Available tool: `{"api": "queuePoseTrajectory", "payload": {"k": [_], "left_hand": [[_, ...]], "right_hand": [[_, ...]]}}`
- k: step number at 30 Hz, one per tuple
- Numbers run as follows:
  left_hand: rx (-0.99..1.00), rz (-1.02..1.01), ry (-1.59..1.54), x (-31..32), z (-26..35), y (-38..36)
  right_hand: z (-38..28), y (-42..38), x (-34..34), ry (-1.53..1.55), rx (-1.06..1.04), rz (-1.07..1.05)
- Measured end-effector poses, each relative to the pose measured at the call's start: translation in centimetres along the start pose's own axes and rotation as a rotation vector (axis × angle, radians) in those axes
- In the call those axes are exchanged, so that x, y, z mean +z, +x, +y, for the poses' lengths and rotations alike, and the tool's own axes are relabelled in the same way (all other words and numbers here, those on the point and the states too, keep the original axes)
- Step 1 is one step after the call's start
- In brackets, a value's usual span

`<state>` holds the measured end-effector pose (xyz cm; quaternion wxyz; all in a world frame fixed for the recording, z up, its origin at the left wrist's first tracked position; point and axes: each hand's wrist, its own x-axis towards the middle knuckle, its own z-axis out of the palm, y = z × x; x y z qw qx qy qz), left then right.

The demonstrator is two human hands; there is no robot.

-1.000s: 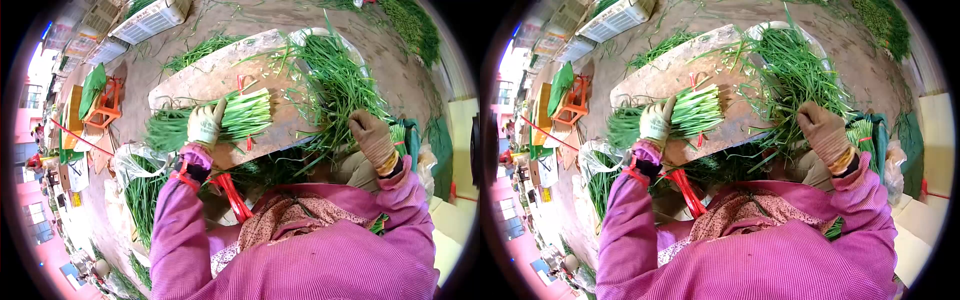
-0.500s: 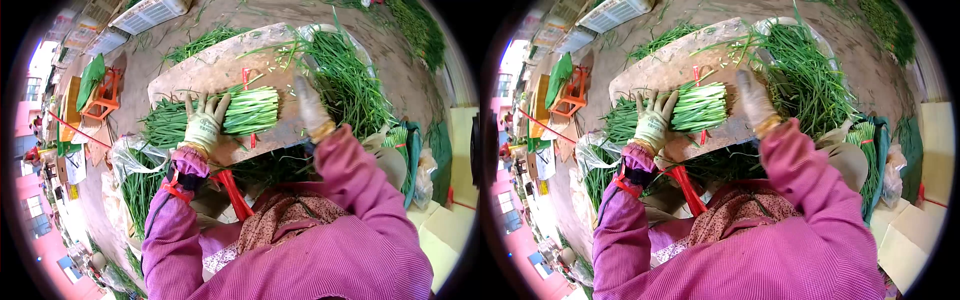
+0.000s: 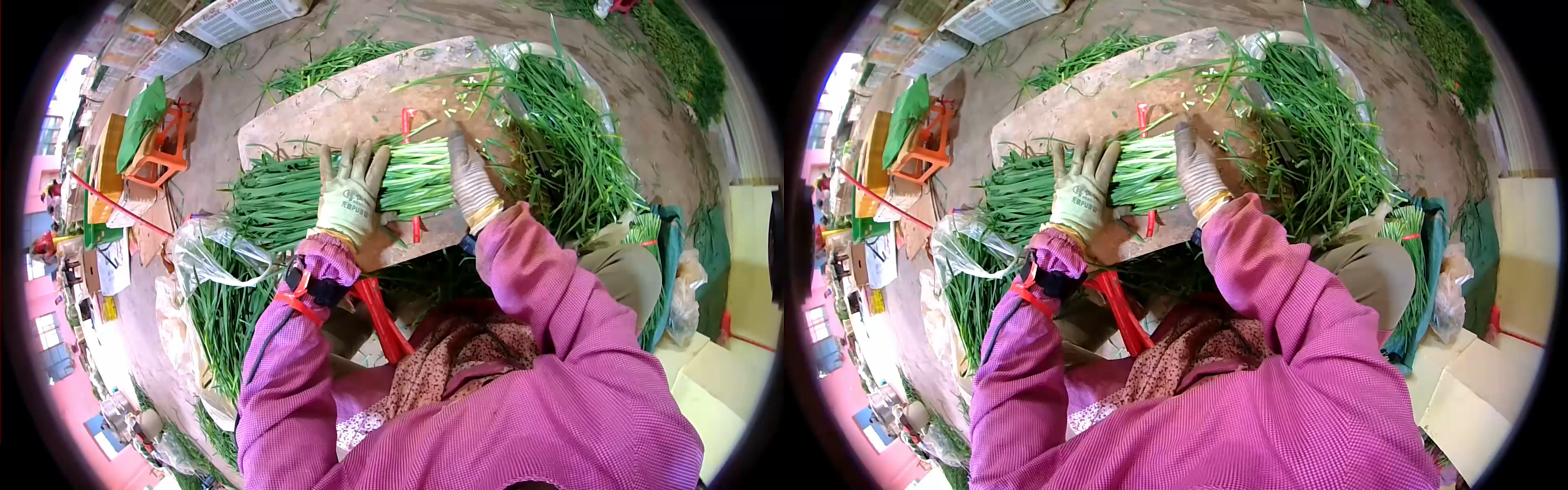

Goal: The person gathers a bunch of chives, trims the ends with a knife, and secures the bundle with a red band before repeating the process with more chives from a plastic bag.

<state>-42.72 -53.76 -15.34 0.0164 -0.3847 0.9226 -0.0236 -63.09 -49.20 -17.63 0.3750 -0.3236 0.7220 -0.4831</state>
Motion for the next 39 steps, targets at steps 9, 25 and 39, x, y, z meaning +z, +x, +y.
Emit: {"api": "queuePoseTrajectory", "payload": {"k": [9,25,39], "left_hand": [[0.028,0.092,-0.088,0.4,-0.3,-0.2],[-0.015,-0.074,-0.167,-0.8,0.6,-0.5],[-0.090,0.138,0.054,4.0,1.1,0.4]], "right_hand": [[1.4,10.6,0.5,-0.121,-0.274,-0.087],[-0.8,0.8,1.4,-1.386,-0.912,-0.455],[-5.1,7.1,0.6,-0.762,-0.316,-0.300]]}}
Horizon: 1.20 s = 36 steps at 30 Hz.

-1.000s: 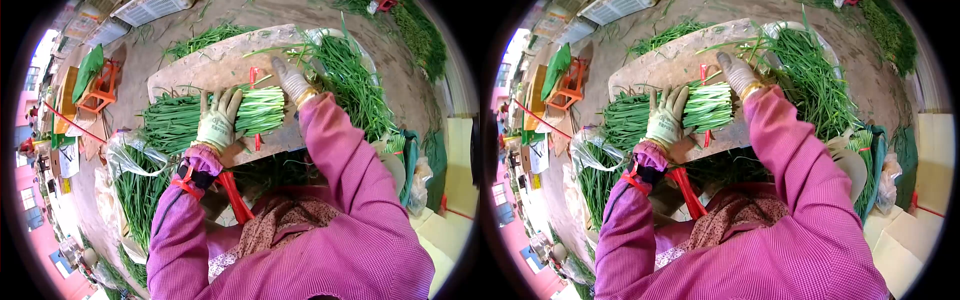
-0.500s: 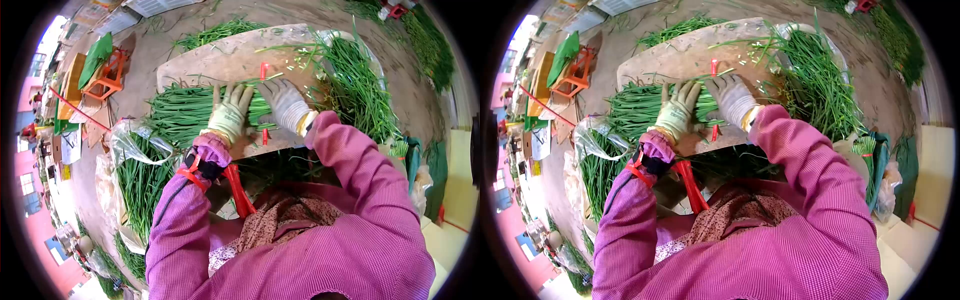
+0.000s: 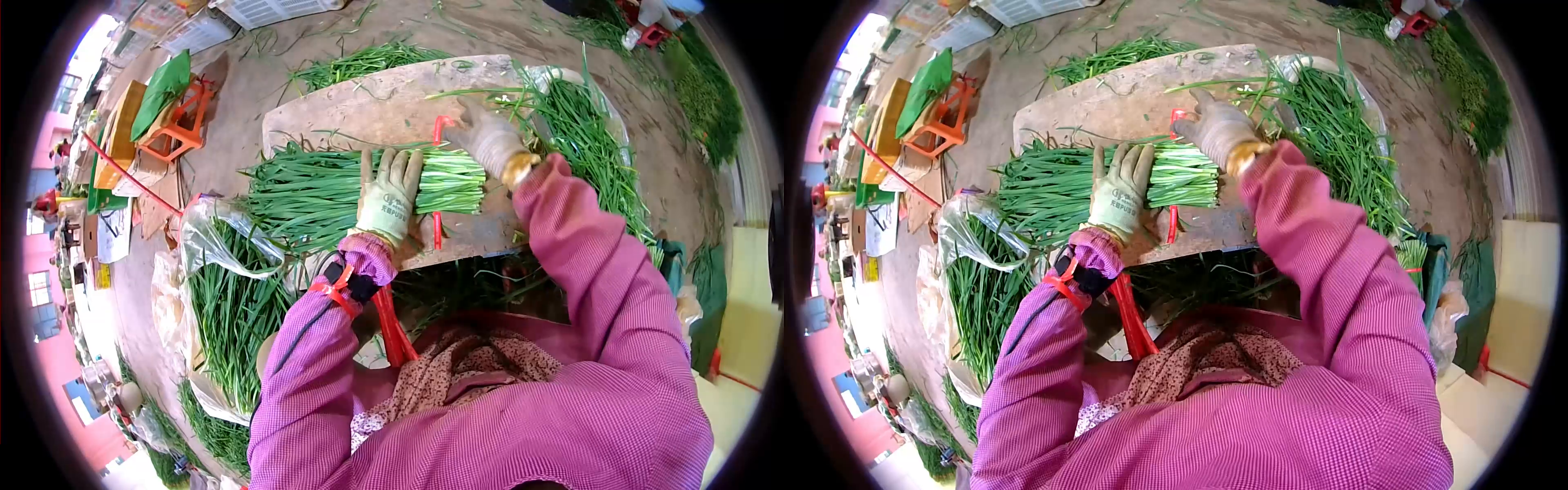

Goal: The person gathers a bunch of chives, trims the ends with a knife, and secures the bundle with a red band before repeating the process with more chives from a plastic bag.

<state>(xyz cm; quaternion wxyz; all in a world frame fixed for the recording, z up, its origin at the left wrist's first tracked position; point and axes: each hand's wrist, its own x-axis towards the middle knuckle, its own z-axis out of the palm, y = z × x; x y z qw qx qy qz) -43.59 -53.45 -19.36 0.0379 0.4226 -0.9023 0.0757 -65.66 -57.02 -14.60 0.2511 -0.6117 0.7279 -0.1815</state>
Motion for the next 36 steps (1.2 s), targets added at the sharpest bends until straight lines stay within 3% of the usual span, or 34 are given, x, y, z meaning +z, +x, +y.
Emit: {"api": "queuePoseTrajectory", "payload": {"k": [4,6,8,10,11,13,14,15,16,17,18,20,22,26,27,30,34,36], "left_hand": [[-0.003,0.013,-0.030,-0.3,-0.1,0.2],[-0.002,0.010,-0.010,-0.4,-0.1,0.3],[-0.009,-0.016,-0.056,-0.6,-0.2,0.4],[-0.013,0.002,-0.110,-0.5,0.0,0.3],[-0.021,-0.002,-0.137,-0.6,0.2,0.2],[-0.022,-0.097,-0.102,-2.9,0.3,0.1],[-0.008,-0.158,0.092,-1.7,0.3,0.4],[0.008,-0.154,0.201,0.4,0.3,-0.2],[-0.012,-0.239,0.083,-0.3,0.1,0.1],[-0.004,-0.105,0.000,0.1,-0.1,-0.2],[-0.015,-0.194,-0.099,-1.2,-0.3,-0.4],[0.019,0.029,-0.030,1.9,-0.3,-0.8],[0.053,0.061,0.004,2.4,-0.5,-0.7],[0.031,0.004,-0.045,0.1,-0.6,-0.2],[0.017,-0.172,-0.002,-0.8,-0.4,0.0],[-0.084,-0.073,0.073,0.9,0.1,-0.3],[-0.186,-0.121,0.021,-2.1,-0.1,-2.0],[-0.184,-0.273,-0.040,-6.2,-1.0,-3.1]], "right_hand": [[-1.2,3.8,-0.1,-0.078,0.142,-0.110],[-0.3,5.5,1.0,-0.315,-0.259,-0.292],[-2.0,5.2,1.1,-0.344,-0.222,-0.281],[-4.7,2.3,-1.0,-0.354,-0.311,-0.304],[-4.5,1.3,-0.5,-0.253,-0.371,-0.101],[-5.8,-2.4,-1.9,-0.167,-0.329,0.101],[-5.6,-3.5,-1.6,-0.028,-0.354,0.064],[-6.7,-4.5,-1.4,-0.287,-0.379,-0.017],[-7.0,-5.7,-0.9,-0.556,-0.362,-0.067],[-5.2,-7.0,0.9,-0.489,-0.628,0.164],[-3.9,-7.6,2.9,-0.486,-0.681,0.199],[-1.7,-7.7,5.6,-0.689,-0.612,0.034],[-1.7,-7.6,5.8,-0.637,-0.607,0.012],[-2.7,-7.2,4.6,-0.652,-0.551,-0.110],[-2.6,-7.2,4.9,-0.755,-0.563,-0.077],[-3.7,-7.6,3.6,-0.846,-0.546,-0.086],[-4.2,-8.1,2.6,-0.960,-0.500,-0.144],[-4.4,-8.6,2.2,-0.976,-0.476,-0.194]]}}
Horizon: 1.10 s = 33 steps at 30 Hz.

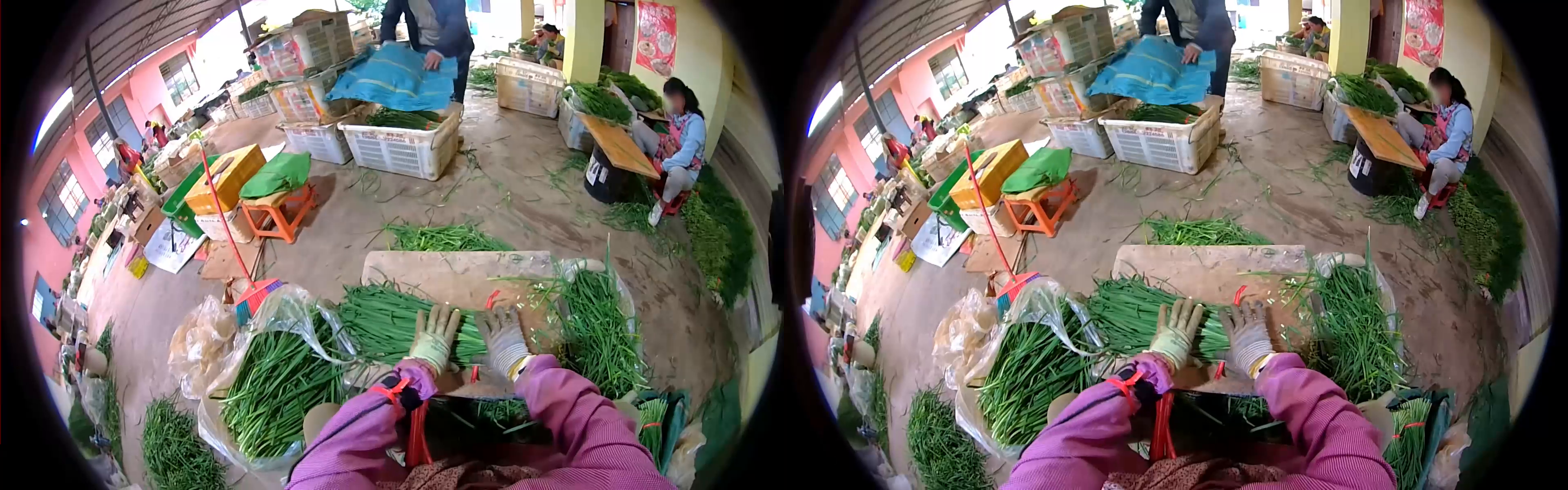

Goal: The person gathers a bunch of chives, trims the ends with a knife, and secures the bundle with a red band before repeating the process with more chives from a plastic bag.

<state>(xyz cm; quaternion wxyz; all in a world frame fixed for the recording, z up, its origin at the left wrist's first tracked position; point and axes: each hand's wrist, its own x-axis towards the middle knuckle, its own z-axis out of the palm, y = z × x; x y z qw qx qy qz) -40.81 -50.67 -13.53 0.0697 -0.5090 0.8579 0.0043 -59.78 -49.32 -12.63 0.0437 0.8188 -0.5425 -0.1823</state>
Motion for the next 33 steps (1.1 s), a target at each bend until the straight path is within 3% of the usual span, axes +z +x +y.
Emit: {"api": "queuePoseTrajectory", "payload": {"k": [4,9,13,18,19,24,26,29,31,33], "left_hand": [[-0.044,0.055,-0.077,-4.1,-2.7,-3.5],[-0.215,0.451,-0.377,-9.5,-8.6,-10.7],[-0.399,0.714,-0.406,-10.5,-13.2,-19.8],[-0.782,0.758,-0.438,-6.1,-14.9,-31.7],[-0.825,0.808,-0.612,-5.0,-14.2,-33.5],[-1.091,0.713,-0.598,0.3,-9.3,-39.7],[-1.110,0.677,-0.537,4.9,-9.2,-41.7],[-1.093,0.668,-0.562,7.1,-8.4,-42.3],[-1.080,0.688,-0.656,6.4,-7.6,-42.4],[-1.064,0.673,-0.489,7.1,-8.3,-42.6]], "right_hand": [[0.7,-0.1,1.3,-0.003,0.021,0.046],[1.6,-1.0,1.4,-0.005,0.064,-0.028],[2.8,-2.3,0.8,-0.016,0.110,0.017],[4.1,-4.9,0.4,0.072,0.136,0.232],[4.1,-5.2,1.0,0.085,0.129,0.312],[2.4,-7.0,0.8,0.147,0.087,0.379],[1.5,-7.4,-0.8,0.128,0.048,0.371],[1.7,-5.8,-4.6,0.051,0.076,0.350],[2.3,-3.2,-5.9,0.017,0.157,0.569],[1.4,-2.1,-10.1,0.022,0.413,0.120]]}}
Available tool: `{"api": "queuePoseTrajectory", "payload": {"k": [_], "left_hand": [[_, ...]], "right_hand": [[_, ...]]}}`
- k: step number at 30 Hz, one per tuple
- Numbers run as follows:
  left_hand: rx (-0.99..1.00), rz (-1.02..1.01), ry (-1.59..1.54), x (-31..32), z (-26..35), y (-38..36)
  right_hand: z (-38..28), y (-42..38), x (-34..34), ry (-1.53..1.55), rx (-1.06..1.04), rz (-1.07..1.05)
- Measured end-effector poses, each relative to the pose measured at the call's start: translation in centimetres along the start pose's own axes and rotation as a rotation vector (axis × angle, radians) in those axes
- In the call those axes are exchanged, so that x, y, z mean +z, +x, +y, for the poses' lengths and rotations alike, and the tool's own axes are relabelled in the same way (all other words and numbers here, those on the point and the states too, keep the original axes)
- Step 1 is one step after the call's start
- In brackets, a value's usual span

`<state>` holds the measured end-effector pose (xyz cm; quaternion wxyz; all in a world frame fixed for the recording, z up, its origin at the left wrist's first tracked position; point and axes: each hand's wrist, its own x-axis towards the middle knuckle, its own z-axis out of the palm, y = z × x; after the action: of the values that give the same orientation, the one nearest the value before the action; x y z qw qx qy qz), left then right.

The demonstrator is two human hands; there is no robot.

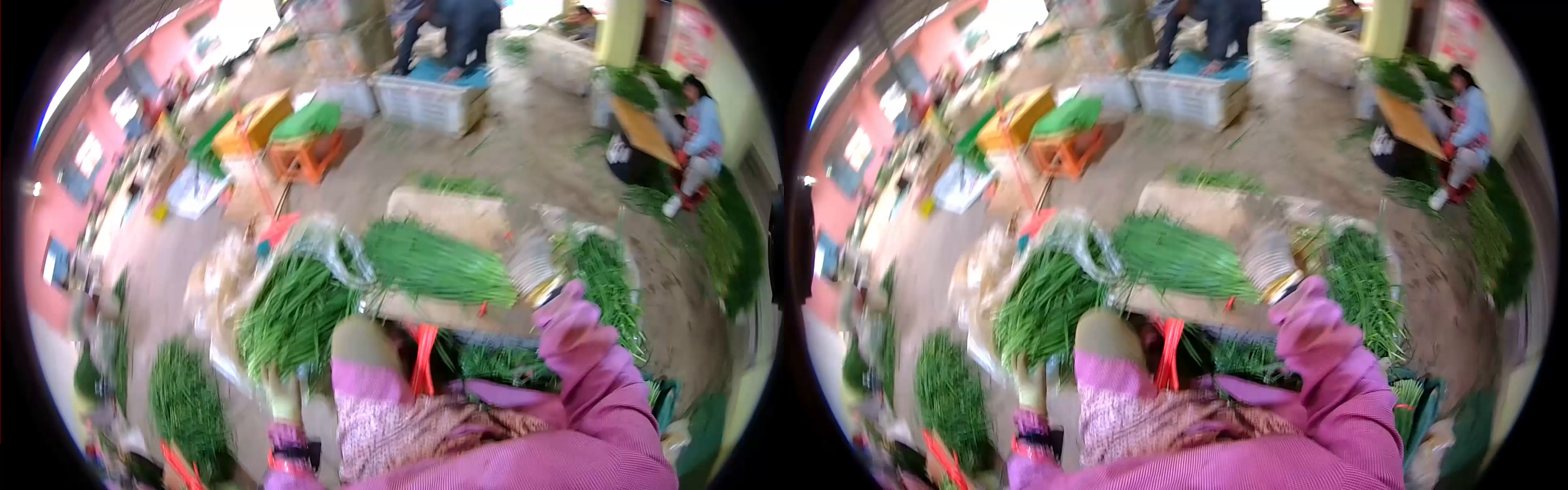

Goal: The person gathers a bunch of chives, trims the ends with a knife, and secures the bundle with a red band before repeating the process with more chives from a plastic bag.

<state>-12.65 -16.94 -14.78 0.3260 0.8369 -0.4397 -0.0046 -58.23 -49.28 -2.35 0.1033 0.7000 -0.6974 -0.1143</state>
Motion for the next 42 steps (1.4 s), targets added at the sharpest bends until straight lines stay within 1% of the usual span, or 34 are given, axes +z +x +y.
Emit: {"api": "queuePoseTrajectory", "payload": {"k": [1,2,3,4,5,6,7,9,11,13,14,15,17,18,19,21,22,23,24,25,26,27,28,29,31,32,33,34,35,37,38,39,41,42], "left_hand": [[-0.075,-0.057,-0.008,-1.3,1.4,0.3],[-0.041,-0.020,0.013,-1.4,0.6,0.3],[-0.064,-0.029,0.094,-2.6,1.3,0.6],[-0.050,0.025,0.075,-2.4,0.0,0.7],[-0.091,0.059,0.119,-3.0,-0.3,0.8],[-0.080,0.093,0.101,-3.7,-0.4,1.2],[-0.037,0.158,0.082,-3.8,-0.8,1.3],[-0.072,0.199,-0.066,-4.4,-1.8,1.7],[-0.059,0.246,-0.031,-5.4,-0.3,3.4],[-0.017,0.198,-0.030,-5.4,0.9,5.6],[0.089,0.224,0.059,-4.9,1.3,6.8],[0.171,0.243,0.143,-4.3,1.5,7.8],[0.062,0.244,0.040,-2.8,2.5,8.8],[0.051,0.246,0.120,-2.9,3.1,8.5],[-0.072,0.261,0.081,-1.7,1.3,8.2],[-0.298,0.168,-0.215,-0.2,-2.1,6.4],[-0.630,0.045,-0.536,0.1,-2.0,5.4],[-0.823,-0.089,-0.655,0.0,-1.0,4.2],[-0.920,-0.208,-0.733,0.5,-1.4,3.0],[-1.022,-0.335,-0.814,1.3,-1.6,1.3],[-1.059,-0.428,-0.804,2.3,-1.6,-0.3],[-1.086,-0.513,-0.795,3.2,-1.4,-1.7],[-1.114,-0.608,-0.786,4.8,-1.7,-3.4],[-1.117,-0.705,-0.839,5.7,-1.5,-4.7],[-1.198,-0.754,-1.054,8.8,-1.5,-6.7],[-0.907,-0.794,-1.106,12.9,-4.5,-8.9],[-0.610,-0.820,-1.144,16.6,-6.8,-10.6],[-1.416,-0.669,-1.583,15.0,-3.7,-7.5],[-1.421,-0.664,-1.597,16.3,-3.3,-6.6],[-1.589,-0.289,-1.883,18.8,-2.9,-4.7],[-1.728,-0.122,-1.819,19.8,-2.4,-3.6],[-1.731,-0.120,-1.826,20.2,-2.2,-3.0],[-1.648,0.064,-1.958,20.9,-2.4,-2.2],[-1.649,0.062,-1.962,21.0,-2.4,-2.1]], "right_hand": [[1.1,0.2,2.4,0.060,-0.242,0.178],[1.7,0.3,5.3,0.156,-0.500,0.345],[1.0,-2.4,2.7,-0.052,-0.570,0.744],[-0.9,-4.3,-1.9,0.462,-0.524,0.816],[-2.2,-5.2,-2.2,0.703,-0.590,0.805],[-2.9,-6.0,-0.6,0.740,-0.616,0.725],[-2.9,-6.9,1.8,0.766,-0.626,0.656],[-2.6,-8.5,5.1,0.733,-0.639,0.599],[-2.2,-9.0,6.3,0.694,-0.651,0.541],[-1.7,-8.8,7.3,0.665,-0.658,0.490],[-1.8,-8.4,7.3,0.779,-0.597,0.393],[-2.1,-8.0,7.2,0.777,-0.610,0.390],[-3.2,-7.2,5.6,0.845,-0.525,0.329],[-4.0,-6.7,4.7,0.877,-0.531,0.345],[-5.1,-6.1,4.2,0.883,-0.549,0.336],[-7.2,-4.6,3.4,0.908,-0.633,0.359],[-8.9,-4.4,1.8,0.903,-0.656,0.352],[-10.6,-3.7,0.9,0.928,-0.733,0.315],[-12.2,-3.4,-0.1,0.946,-0.800,0.269],[-14.0,-4.1,-2.9,0.757,-1.049,0.505],[-15.9,-4.2,-3.9,0.833,-1.073,0.427],[-17.8,-3.3,-3.0,0.774,-1.136,0.391],[-20.2,-3.5,-3.8,0.947,-1.016,0.073],[-22.5,-3.4,-4.0,0.917,-1.041,-0.037],[-26.1,-4.0,-5.2,0.711,-1.223,-0.112],[-28.1,-4.1,-3.9,0.689,-1.266,-0.090],[-29.5,-4.7,-5.1,0.534,-1.290,-0.201],[-31.1,-5.0,-5.3,0.467,-1.286,-0.244],[-32.3,-5.4,-5.1,0.402,-1.283,-0.289],[-33.6,-5.9,-4.5,0.437,-1.279,-0.324],[-34.0,-6.2,-4.3,0.461,-1.271,-0.334],[-34.2,-6.3,-4.1,0.473,-1.274,-0.395],[-34.7,-6.3,-3.5,0.516,-1.286,-0.435],[-34.7,-6.1,-3.3,0.495,-1.285,-0.438]]}}
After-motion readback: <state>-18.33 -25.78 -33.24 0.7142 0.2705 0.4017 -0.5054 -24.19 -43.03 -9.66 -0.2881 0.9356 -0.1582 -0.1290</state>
